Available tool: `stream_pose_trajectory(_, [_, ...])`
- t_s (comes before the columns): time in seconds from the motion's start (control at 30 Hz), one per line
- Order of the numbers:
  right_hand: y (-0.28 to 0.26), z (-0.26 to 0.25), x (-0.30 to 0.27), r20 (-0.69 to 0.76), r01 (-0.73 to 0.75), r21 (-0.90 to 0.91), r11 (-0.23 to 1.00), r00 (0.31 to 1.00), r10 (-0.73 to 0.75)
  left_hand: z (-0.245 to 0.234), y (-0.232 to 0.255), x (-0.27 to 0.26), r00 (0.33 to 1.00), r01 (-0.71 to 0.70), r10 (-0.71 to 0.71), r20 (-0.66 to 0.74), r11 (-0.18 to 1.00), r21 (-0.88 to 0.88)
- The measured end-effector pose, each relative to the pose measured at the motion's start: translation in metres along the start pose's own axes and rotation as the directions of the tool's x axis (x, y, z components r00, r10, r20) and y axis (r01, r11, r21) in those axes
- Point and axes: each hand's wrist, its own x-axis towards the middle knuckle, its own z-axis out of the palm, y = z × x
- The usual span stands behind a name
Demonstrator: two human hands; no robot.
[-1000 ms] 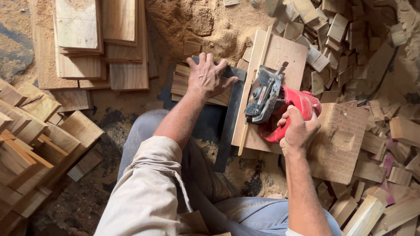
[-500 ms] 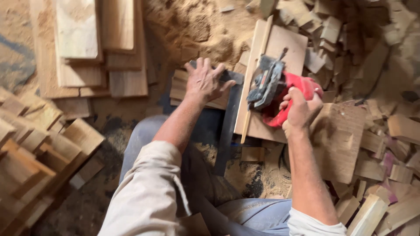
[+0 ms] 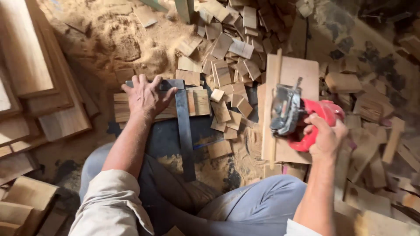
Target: Marking wood blocks with a square and cutting them using a small handheld circular saw.
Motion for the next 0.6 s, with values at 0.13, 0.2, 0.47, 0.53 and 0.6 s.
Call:
stream_pose_trajectory(0.13, [0.017,-0.016,0.012,-0.058,-0.092,0.045,0.995,0.994,0.094,-0.001,0.006,-0.001,1.000,0.001,0.000,-0.008,0.999,0.052])
stream_pose_trajectory(0.2, [0.023,-0.019,0.016,-0.043,-0.077,0.089,0.993,0.996,0.081,-0.001,0.007,-0.002,0.999,0.000,0.002,-0.051,0.999,0.043])
stream_pose_trajectory(0.47, [0.020,-0.012,0.016,-0.055,0.091,-0.265,0.960,0.993,-0.109,-0.013,0.011,-0.001,0.999,0.017,-0.018,0.045,0.999,0.030])
stream_pose_trajectory(0.53, [-0.001,0.024,-0.004,-0.065,0.135,-0.477,0.869,0.980,-0.188,-0.015,0.010,-0.001,0.999,0.026,-0.027,0.046,0.999,0.026])
stream_pose_trajectory(0.6, [-0.014,0.071,-0.033,0.181,0.378,-0.923,0.074,0.596,-0.782,-0.018,0.010,-0.002,0.997,0.042,-0.043,0.067,0.999,0.013])
